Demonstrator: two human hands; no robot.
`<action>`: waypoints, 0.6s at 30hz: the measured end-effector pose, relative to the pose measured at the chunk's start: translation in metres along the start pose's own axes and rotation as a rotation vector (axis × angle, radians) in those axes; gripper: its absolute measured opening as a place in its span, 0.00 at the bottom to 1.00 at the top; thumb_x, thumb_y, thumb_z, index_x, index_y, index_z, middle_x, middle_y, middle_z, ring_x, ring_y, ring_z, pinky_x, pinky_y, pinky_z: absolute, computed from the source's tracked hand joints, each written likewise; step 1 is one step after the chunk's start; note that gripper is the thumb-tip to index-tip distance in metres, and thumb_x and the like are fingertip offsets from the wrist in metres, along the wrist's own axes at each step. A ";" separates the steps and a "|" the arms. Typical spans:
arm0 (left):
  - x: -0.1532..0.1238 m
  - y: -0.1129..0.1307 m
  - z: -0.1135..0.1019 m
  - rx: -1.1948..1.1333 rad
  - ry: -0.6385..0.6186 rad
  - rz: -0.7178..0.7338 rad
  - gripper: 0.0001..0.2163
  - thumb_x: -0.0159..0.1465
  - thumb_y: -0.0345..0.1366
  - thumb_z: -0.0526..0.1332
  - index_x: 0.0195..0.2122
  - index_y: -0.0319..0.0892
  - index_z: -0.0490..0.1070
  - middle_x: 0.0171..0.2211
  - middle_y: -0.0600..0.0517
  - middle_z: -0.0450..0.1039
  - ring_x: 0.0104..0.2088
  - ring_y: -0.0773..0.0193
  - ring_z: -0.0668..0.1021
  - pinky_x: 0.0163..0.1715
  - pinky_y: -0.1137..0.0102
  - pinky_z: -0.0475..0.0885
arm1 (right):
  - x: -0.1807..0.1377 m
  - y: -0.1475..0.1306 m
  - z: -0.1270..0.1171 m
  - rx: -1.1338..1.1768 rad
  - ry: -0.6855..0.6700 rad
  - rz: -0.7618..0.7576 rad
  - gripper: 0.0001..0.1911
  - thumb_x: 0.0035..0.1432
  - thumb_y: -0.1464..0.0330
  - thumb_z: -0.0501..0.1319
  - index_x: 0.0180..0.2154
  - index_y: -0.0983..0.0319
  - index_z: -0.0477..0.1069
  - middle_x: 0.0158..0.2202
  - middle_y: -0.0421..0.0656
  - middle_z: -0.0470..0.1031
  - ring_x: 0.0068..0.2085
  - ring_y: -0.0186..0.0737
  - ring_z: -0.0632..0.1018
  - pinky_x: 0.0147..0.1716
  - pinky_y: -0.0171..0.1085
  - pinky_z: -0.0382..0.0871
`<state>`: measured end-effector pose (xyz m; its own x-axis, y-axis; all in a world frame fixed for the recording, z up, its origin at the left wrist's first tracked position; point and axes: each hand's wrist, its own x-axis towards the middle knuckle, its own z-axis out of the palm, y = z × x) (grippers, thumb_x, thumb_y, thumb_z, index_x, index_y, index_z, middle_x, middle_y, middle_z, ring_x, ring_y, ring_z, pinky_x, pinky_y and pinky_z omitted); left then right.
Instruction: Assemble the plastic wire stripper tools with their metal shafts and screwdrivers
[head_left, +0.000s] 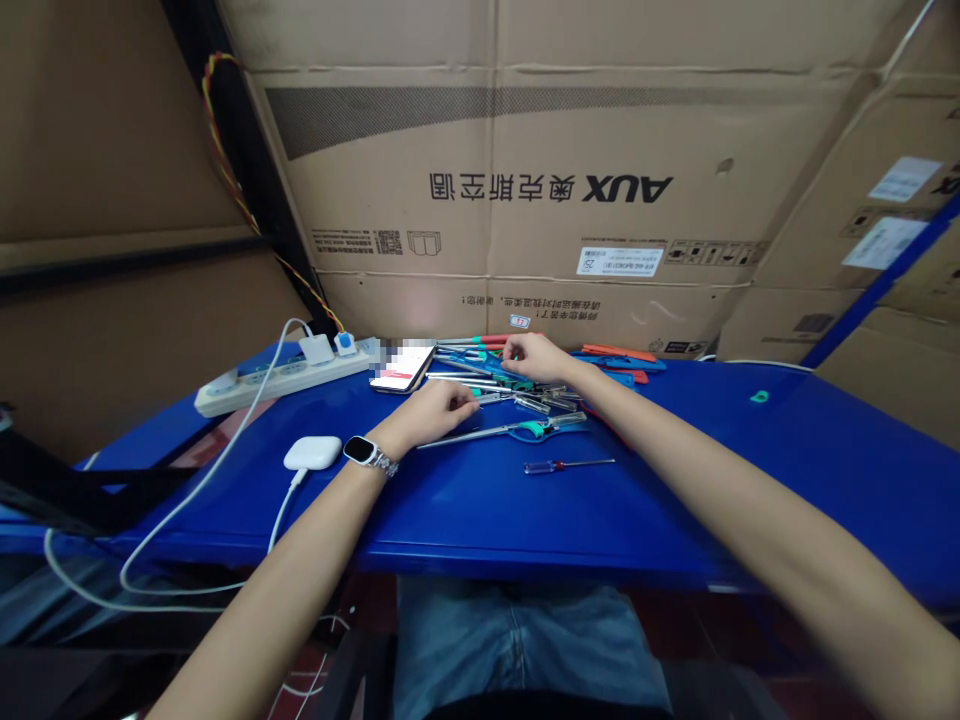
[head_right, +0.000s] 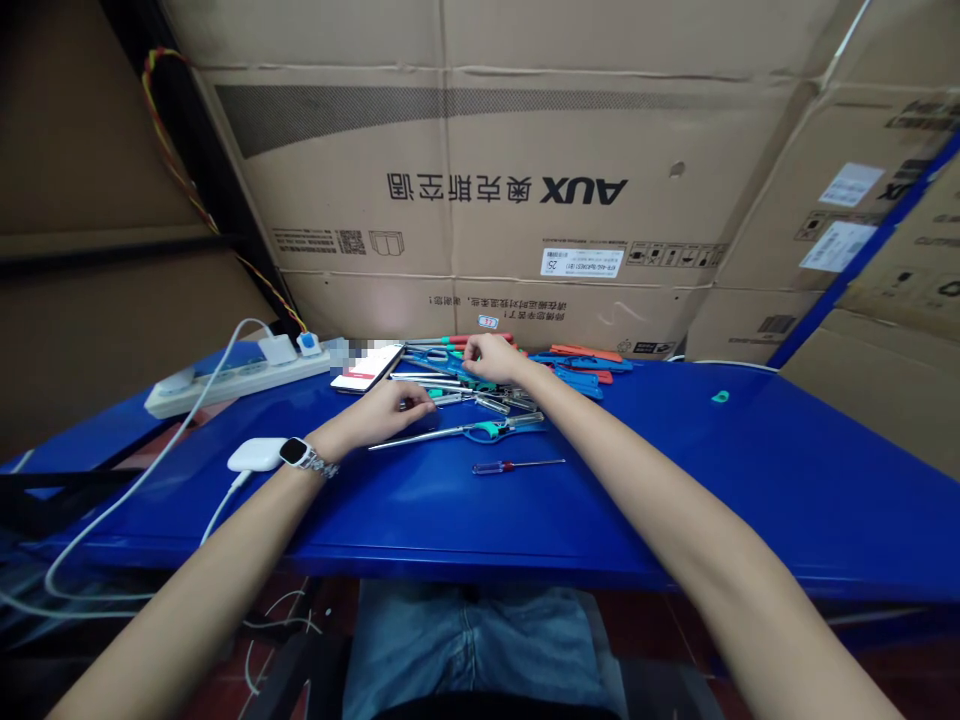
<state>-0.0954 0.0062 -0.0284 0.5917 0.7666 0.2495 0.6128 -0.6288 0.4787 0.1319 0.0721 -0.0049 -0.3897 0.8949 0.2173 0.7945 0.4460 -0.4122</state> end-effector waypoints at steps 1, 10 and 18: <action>0.000 0.000 0.000 -0.007 0.018 0.003 0.15 0.67 0.43 0.56 0.31 0.39 0.75 0.26 0.52 0.74 0.28 0.64 0.73 0.29 0.70 0.64 | -0.009 0.004 -0.004 0.063 0.042 -0.045 0.02 0.55 0.70 0.59 0.33 0.62 0.67 0.30 0.40 0.75 0.31 0.34 0.73 0.33 0.33 0.66; 0.010 0.025 0.014 -0.032 0.361 0.109 0.11 0.69 0.43 0.58 0.43 0.41 0.71 0.40 0.50 0.75 0.38 0.62 0.76 0.37 0.68 0.70 | -0.100 0.036 -0.016 0.486 0.229 -0.014 0.09 0.52 0.71 0.54 0.36 0.57 0.55 0.23 0.31 0.62 0.21 0.32 0.68 0.24 0.32 0.60; 0.051 0.052 0.016 0.061 0.153 0.126 0.16 0.70 0.49 0.53 0.40 0.41 0.72 0.36 0.49 0.76 0.37 0.59 0.76 0.37 0.66 0.68 | -0.112 0.019 -0.007 0.365 0.225 -0.083 0.11 0.49 0.72 0.53 0.38 0.58 0.61 0.25 0.33 0.65 0.25 0.33 0.65 0.29 0.33 0.60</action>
<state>-0.0245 0.0104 -0.0042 0.5823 0.6891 0.4313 0.5721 -0.7243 0.3849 0.1943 -0.0197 -0.0309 -0.3019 0.8487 0.4342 0.5318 0.5280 -0.6622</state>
